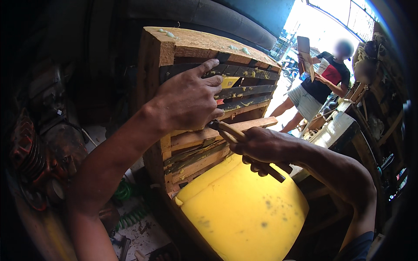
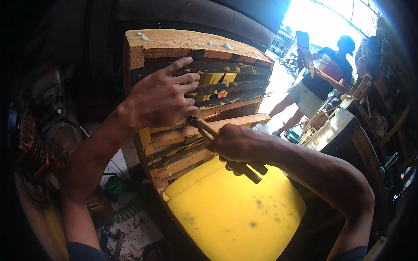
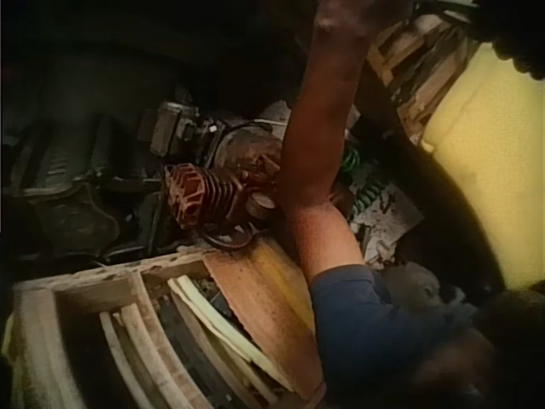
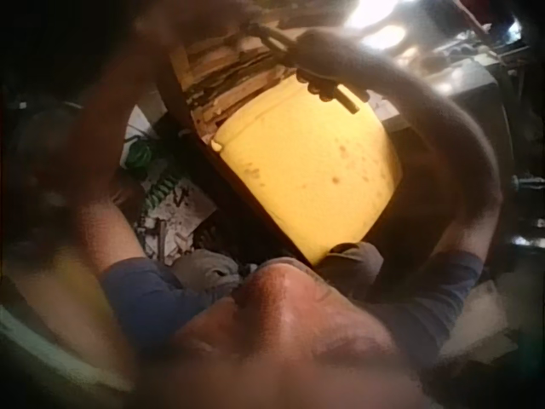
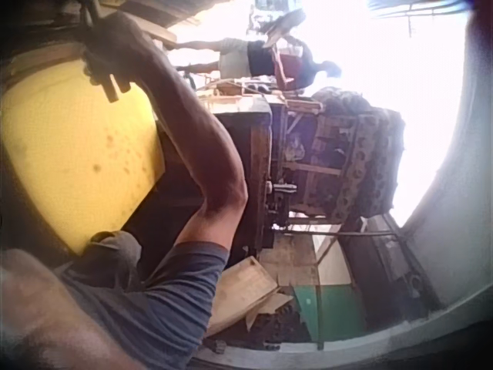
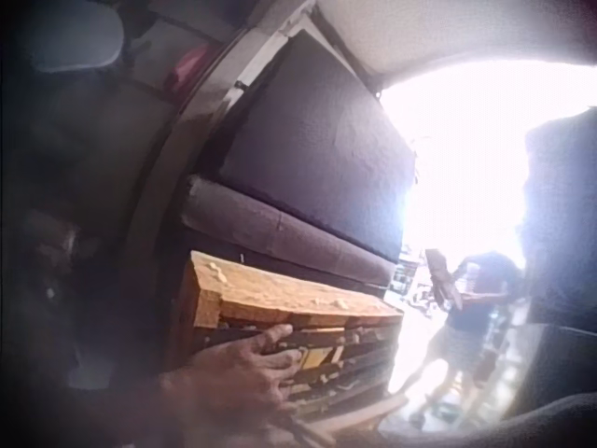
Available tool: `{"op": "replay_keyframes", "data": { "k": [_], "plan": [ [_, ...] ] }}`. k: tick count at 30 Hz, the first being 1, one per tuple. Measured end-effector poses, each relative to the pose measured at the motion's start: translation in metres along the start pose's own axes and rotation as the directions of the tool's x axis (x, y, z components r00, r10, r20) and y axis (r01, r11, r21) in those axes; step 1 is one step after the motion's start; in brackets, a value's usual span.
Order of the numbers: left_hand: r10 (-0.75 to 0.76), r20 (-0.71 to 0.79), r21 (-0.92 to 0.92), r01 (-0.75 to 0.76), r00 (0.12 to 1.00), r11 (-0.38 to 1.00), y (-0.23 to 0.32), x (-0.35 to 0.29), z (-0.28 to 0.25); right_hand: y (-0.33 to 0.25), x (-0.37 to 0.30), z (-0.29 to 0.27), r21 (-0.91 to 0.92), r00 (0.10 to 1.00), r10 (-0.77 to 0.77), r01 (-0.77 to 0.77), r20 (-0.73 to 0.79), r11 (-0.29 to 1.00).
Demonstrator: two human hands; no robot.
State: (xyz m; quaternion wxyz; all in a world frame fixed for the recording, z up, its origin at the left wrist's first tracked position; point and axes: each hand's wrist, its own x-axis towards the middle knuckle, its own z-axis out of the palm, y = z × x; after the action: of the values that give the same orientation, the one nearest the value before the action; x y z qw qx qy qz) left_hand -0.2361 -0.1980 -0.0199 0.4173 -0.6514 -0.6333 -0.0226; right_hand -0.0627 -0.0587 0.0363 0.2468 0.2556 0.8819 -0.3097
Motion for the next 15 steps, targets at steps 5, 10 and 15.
{"op": "replay_keyframes", "data": {
  "k": [5, 10, 15],
  "plan": [
    [0.019, 0.037, 0.014, -0.02, 0.999, 1.0, -0.001, -0.001, -0.003, 0.017, 0.01, -0.001, -0.297, 0.994, -0.098, 0.082, -0.04, 0.951],
    [0.026, 0.033, -0.011, -0.026, 0.999, 1.0, -0.002, -0.003, -0.002, 0.064, 0.051, -0.037, -0.47, 0.939, -0.343, 0.296, -0.017, 0.831],
    [0.014, 0.0, -0.044, -0.013, 1.0, 0.999, -0.005, 0.0, -0.002, 0.1, 0.099, -0.097, -0.968, 0.675, -0.738, 0.184, -0.004, 0.173]
  ]
}}
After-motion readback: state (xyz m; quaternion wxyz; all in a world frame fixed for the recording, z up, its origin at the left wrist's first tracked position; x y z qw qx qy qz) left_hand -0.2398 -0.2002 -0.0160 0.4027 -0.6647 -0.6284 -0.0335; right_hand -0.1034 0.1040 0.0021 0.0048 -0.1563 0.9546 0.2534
